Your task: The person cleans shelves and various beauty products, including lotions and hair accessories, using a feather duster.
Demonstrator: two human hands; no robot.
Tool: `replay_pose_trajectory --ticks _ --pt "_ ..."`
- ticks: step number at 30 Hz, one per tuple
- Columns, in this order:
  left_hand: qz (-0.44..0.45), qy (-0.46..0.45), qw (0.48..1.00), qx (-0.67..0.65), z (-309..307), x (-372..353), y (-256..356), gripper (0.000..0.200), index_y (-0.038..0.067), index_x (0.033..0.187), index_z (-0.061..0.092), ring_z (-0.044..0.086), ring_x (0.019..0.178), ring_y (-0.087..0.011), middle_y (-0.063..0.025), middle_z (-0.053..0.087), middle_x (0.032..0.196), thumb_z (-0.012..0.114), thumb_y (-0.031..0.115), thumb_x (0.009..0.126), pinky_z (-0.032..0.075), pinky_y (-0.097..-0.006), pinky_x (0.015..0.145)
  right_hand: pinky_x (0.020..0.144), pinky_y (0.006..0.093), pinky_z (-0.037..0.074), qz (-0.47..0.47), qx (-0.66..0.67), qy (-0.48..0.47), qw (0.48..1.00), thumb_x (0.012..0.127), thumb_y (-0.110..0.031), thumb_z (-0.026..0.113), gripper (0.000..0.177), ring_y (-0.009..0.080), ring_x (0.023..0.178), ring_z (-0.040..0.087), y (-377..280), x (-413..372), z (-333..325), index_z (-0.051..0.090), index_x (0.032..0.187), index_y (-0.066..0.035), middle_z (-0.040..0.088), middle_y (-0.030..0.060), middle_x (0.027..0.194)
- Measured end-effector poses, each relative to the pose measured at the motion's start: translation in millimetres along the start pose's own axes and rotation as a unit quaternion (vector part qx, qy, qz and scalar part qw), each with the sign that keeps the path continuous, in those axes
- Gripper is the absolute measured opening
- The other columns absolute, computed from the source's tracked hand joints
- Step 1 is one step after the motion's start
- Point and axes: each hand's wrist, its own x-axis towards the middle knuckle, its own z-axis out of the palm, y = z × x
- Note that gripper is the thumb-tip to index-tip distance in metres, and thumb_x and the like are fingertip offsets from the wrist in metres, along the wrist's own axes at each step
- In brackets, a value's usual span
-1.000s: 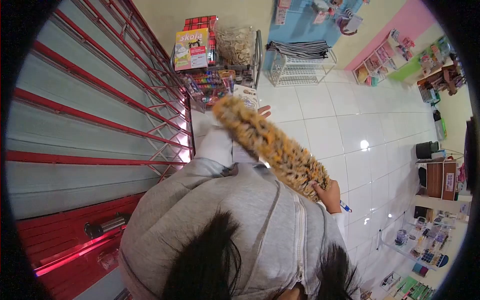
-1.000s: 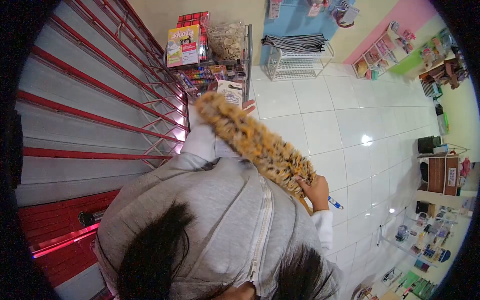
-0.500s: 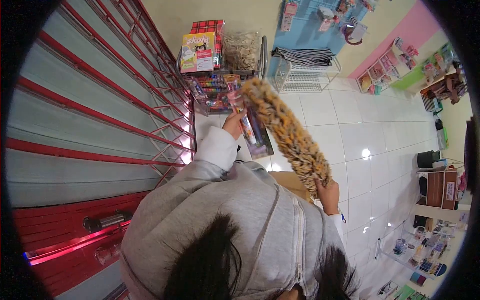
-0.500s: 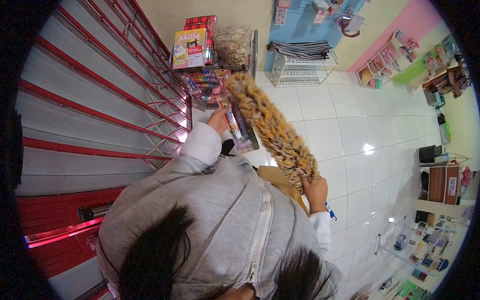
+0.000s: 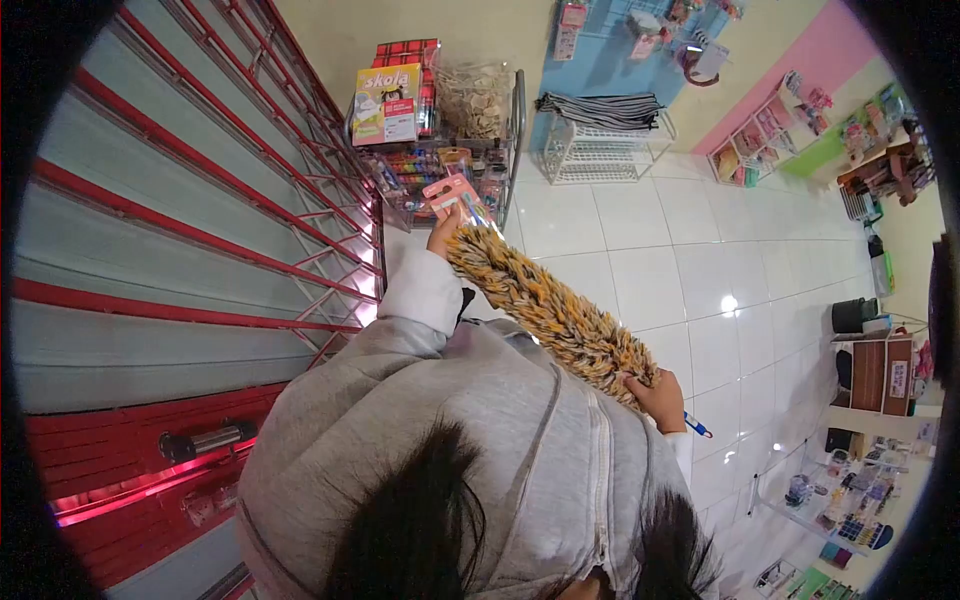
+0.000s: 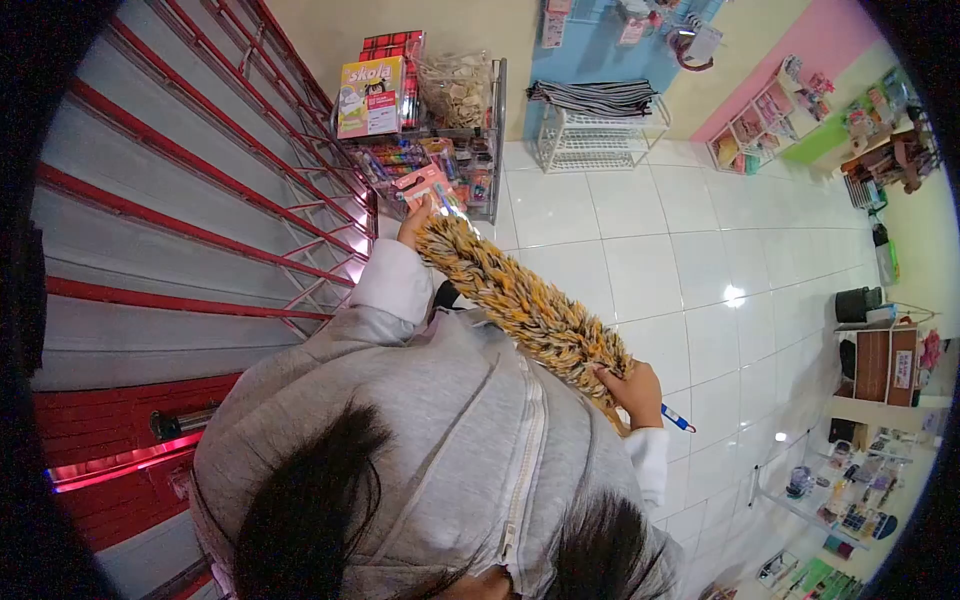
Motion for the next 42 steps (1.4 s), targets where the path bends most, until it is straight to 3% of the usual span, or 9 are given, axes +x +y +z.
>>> replay_pose_trajectory --ticks 3,6,9,11,16,20,29,35,42 --pt "0.029 0.029 0.999 -0.027 13 6 -14 0.029 0.01 0.116 0.051 0.061 0.099 -0.0224 -0.0074 0.062 0.105 0.054 0.027 0.093 0.05 -0.0398 0.083 0.064 0.0358 0.049 0.055 -0.001 0.007 0.998 0.079 -0.032 0.07 0.035 0.0309 0.073 0.067 -6 8 12 0.068 0.095 0.0 0.068 0.0182 0.08" --pt "0.009 -0.02 0.998 -0.052 3 14 -25 0.024 0.011 0.115 0.056 0.061 0.097 -0.0196 -0.0048 0.062 0.107 0.052 0.015 0.091 0.048 -0.037 0.087 0.058 0.0341 0.047 0.064 0.084 -0.007 0.994 0.083 -0.032 0.067 0.036 0.0218 0.06 0.063 5 9 22 0.067 0.093 0.002 0.067 0.0117 0.07" --pt "0.054 0.107 0.992 -0.038 28 4 -20 0.027 0.009 0.117 0.055 0.06 0.099 -0.0203 -0.0053 0.062 0.109 0.053 0.021 0.093 0.046 -0.0364 0.09 0.057 0.0332 0.046 0.065 0.11 -0.031 0.991 0.081 -0.034 0.069 0.036 0.0169 0.059 0.06 7 17 18 0.067 0.091 0.001 0.065 0.0095 0.067" --pt "0.041 0.037 0.998 -0.042 32 0 -14 0.038 0.007 0.118 0.054 0.06 0.101 -0.0241 -0.0077 0.062 0.11 0.048 0.038 0.096 0.046 -0.0391 0.091 0.058 0.0349 0.047 0.037 0.099 -0.036 0.994 0.078 -0.037 0.071 0.038 0.022 0.06 0.064 11 12 14 0.069 0.092 -0.001 0.067 0.0141 0.07" --pt "0.106 0.137 0.984 -0.042 2 13 -1 0.038 0.007 0.116 0.054 0.062 0.095 -0.0244 -0.011 0.063 0.106 0.047 0.039 0.096 0.05 -0.0391 0.082 0.062 0.0359 0.049 0.052 0.095 -0.057 0.992 0.076 -0.038 0.071 0.04 0.0244 0.065 0.065 19 0 5 0.069 0.091 -0.001 0.068 0.0147 0.073" --pt "0.277 0.202 0.938 -0.054 -23 29 -2 0.037 0.005 0.117 0.051 0.063 0.088 -0.0232 -0.0102 0.062 0.101 0.054 0.034 0.094 0.051 -0.0352 0.072 0.063 0.0352 0.049 0.099 0.014 -0.048 0.994 0.074 -0.035 0.073 0.041 0.0214 0.066 0.065 28 0 -4 0.068 0.091 0.002 0.067 0.0148 0.073" --pt "0.279 0.239 0.927 -0.076 -21 22 -3 0.041 0.005 0.121 0.048 0.06 0.092 -0.0248 -0.0138 0.06 0.104 0.052 0.035 0.094 0.047 -0.0373 0.081 0.062 0.0399 0.05 0.097 0.044 -0.021 0.994 0.074 -0.048 0.07 0.051 0.0322 0.065 0.066 16 7 13 0.068 0.089 0.001 0.066 0.0195 0.07" --pt "0.214 0.48 0.851 -0.01 -31 20 12 0.04 0.003 0.12 0.048 0.06 0.087 -0.023 -0.0153 0.06 0.102 0.051 0.035 0.095 0.046 -0.0372 0.079 0.063 0.0363 0.048 0.032 0.039 -0.089 0.995 0.078 -0.04 0.07 0.043 0.0236 0.064 0.064 18 0 16 0.067 0.09 0.001 0.066 0.0174 0.073" --pt "0.261 0.364 0.889 0.101 -67 34 5 0.035 0.002 0.115 0.052 0.061 0.071 -0.0204 -0.0142 0.063 0.092 0.052 0.031 0.095 0.049 -0.0336 0.065 0.064 0.0415 0.049 0.058 -0.011 -0.077 0.995 0.074 -0.049 0.069 0.049 0.0342 0.07 0.065 4 11 0 0.069 0.089 -0.002 0.066 0.02 0.072"
